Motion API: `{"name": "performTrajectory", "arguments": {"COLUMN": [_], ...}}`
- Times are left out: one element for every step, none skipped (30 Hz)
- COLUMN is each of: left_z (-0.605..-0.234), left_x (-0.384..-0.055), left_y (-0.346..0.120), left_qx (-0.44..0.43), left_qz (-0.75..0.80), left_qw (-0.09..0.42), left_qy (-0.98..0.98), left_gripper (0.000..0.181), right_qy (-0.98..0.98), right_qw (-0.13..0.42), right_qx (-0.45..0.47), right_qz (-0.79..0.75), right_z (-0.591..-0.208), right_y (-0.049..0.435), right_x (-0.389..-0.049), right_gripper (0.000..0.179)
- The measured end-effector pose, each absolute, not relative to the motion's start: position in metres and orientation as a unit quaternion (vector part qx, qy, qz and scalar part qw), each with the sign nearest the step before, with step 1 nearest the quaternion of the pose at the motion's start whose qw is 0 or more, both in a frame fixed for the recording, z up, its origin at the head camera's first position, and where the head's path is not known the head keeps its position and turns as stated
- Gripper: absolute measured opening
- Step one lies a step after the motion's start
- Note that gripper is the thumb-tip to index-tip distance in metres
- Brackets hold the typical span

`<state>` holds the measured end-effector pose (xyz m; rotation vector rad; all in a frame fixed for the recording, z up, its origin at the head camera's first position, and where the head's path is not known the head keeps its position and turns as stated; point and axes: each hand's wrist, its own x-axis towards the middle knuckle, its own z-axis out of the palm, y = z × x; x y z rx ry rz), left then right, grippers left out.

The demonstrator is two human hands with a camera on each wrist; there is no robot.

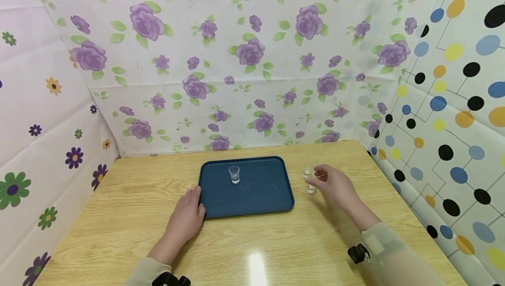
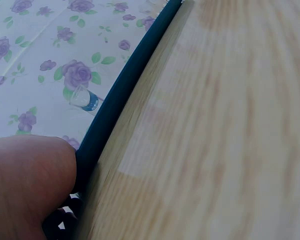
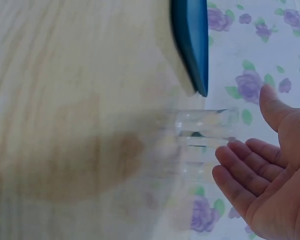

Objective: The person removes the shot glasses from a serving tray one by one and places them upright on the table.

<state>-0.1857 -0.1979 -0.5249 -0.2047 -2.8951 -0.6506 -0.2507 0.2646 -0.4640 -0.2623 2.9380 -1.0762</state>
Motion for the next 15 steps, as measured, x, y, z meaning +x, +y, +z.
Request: {"name": "performTrajectory", "arguments": {"left_z": [-0.525, -0.525, -0.525, -0.525, -0.525, -0.525, -0.526, -0.526, -0.526, -0.526, -0.526, -0.526, -0.526, -0.526, -0.525], "left_x": [-0.186, -0.186, -0.186, -0.186, -0.187, -0.187, -0.187, -0.187, -0.187, -0.187, -0.187, -0.187, -0.186, -0.186, -0.186], "left_y": [-0.198, -0.198, -0.199, -0.199, -0.199, -0.199, -0.199, -0.199, -0.199, -0.198, -0.198, -0.198, -0.198, -0.198, -0.198], "left_qx": [-0.067, -0.066, -0.066, -0.065, -0.064, -0.064, -0.065, -0.066, -0.066, -0.065, -0.065, -0.065, -0.066, -0.067, -0.066], "left_qz": [-0.219, -0.221, -0.221, -0.221, -0.221, -0.221, -0.221, -0.221, -0.220, -0.221, -0.221, -0.221, -0.220, -0.219, -0.218], "left_qw": [0.082, 0.082, 0.083, 0.082, 0.080, 0.081, 0.081, 0.084, 0.083, 0.080, 0.080, 0.081, 0.082, 0.083, 0.081], "left_qy": [-0.970, -0.970, -0.969, -0.970, -0.970, -0.970, -0.970, -0.969, -0.970, -0.970, -0.970, -0.970, -0.970, -0.970, -0.970], "left_gripper": [0.058, 0.058, 0.058, 0.058, 0.058, 0.058, 0.058, 0.058, 0.058, 0.058, 0.058, 0.058, 0.058, 0.058, 0.058], "right_qy": [0.936, 0.937, 0.937, 0.938, 0.939, 0.939, 0.940, 0.941, 0.942, 0.942, 0.942, 0.941, 0.939, 0.938, 0.937], "right_qw": [-0.004, -0.008, -0.011, -0.014, -0.018, -0.021, -0.025, -0.028, -0.030, -0.033, -0.035, -0.038, -0.041, -0.042, -0.044], "right_qx": [-0.084, -0.086, -0.085, -0.087, -0.088, -0.090, -0.091, -0.093, -0.095, -0.097, -0.099, -0.103, -0.107, -0.111, -0.115], "right_qz": [-0.342, -0.338, -0.338, -0.336, -0.333, -0.331, -0.329, -0.324, -0.322, -0.321, -0.320, -0.322, -0.323, -0.326, -0.328], "right_z": [-0.462, -0.459, -0.457, -0.455, -0.453, -0.451, -0.449, -0.448, -0.447, -0.445, -0.444, -0.442, -0.441, -0.440, -0.439], "right_y": [0.263, 0.262, 0.260, 0.259, 0.257, 0.255, 0.253, 0.251, 0.249, 0.246, 0.243, 0.240, 0.237, 0.234, 0.230], "right_x": [-0.251, -0.252, -0.253, -0.253, -0.254, -0.255, -0.255, -0.255, -0.255, -0.255, -0.255, -0.255, -0.255, -0.255, -0.255], "right_gripper": [0.077, 0.077, 0.075, 0.074, 0.074, 0.074, 0.074, 0.075, 0.075, 0.076, 0.077, 0.077, 0.078, 0.077, 0.076]}}
